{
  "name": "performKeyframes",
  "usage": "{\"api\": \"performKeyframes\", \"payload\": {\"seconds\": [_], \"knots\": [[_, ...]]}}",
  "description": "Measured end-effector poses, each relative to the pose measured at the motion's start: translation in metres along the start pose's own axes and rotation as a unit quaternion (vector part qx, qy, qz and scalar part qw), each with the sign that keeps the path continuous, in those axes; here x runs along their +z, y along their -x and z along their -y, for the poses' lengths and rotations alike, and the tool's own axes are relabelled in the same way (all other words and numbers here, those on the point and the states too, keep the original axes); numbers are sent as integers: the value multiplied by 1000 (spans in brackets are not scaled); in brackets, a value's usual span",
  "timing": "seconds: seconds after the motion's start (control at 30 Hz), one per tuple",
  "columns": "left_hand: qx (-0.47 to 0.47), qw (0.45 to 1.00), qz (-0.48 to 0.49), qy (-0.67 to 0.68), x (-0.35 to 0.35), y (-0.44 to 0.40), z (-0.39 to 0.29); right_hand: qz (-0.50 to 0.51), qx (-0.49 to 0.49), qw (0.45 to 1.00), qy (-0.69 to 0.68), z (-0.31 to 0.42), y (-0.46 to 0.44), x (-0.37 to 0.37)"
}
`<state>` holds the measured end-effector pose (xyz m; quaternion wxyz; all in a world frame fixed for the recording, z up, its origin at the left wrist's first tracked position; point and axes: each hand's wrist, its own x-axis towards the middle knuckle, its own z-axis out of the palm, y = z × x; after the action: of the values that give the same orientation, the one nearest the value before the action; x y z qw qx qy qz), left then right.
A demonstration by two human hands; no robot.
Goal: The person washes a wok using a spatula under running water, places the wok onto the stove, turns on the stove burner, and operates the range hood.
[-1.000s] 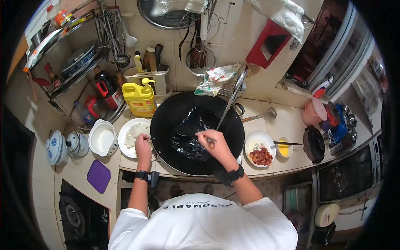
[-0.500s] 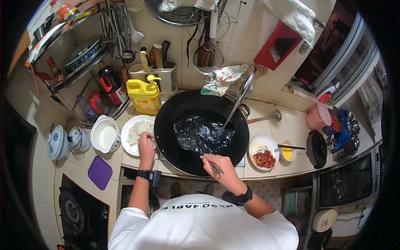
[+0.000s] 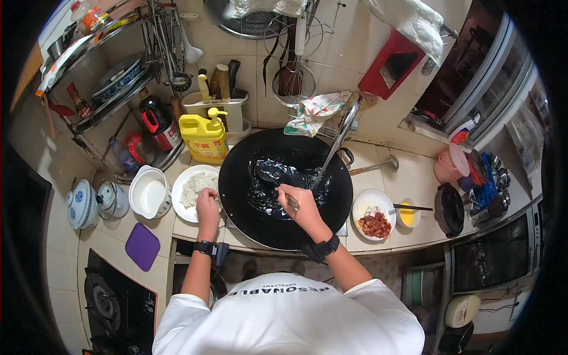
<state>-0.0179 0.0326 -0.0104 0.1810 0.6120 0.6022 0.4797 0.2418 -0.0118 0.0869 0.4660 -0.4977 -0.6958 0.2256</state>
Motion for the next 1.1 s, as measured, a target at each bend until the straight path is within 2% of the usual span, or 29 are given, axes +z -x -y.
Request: {"api": "performKeyframes", "payload": {"seconds": [0.13, 0.2, 0.27, 0.37, 0.47, 0.63, 0.67, 0.77, 0.87, 0.97, 1.1], "knots": [[-6, 1000, -1, 4, 0, 0, 0, -7, -38, 999, -2, 0, -1, 4], [-5, 1000, -2, 4, 1, 0, 2, 34, 5, 999, 15, 8, 3, 0], [-5, 1000, -4, 3, 2, -1, 3, 42, 5, 999, 13, 14, 9, -3], [-12, 1000, -4, 7, 1, 0, 2, 68, 78, 994, -23, 30, 22, -18], [-13, 1000, -3, 11, 0, 0, 0, 82, 53, 994, -47, 36, 34, -37], [-19, 1000, 3, 15, -1, 0, -3, 131, 85, 987, -33, 34, 44, -82], [-20, 1000, 3, 15, -1, 0, -4, 139, 111, 984, -14, 33, 46, -91], [-24, 999, 1, 25, -1, 0, -4, 134, 110, 984, 42, 41, 44, -113], [-28, 999, 4, 25, -1, 0, -4, 170, 118, 971, 122, 39, 43, -121], [-27, 1000, -1, 14, -1, 0, -7, 108, 58, 982, 145, 17, 46, -114], [-33, 999, -2, 30, -1, 0, -4, 134, -21, 982, 134, -8, 30, -100]]}}
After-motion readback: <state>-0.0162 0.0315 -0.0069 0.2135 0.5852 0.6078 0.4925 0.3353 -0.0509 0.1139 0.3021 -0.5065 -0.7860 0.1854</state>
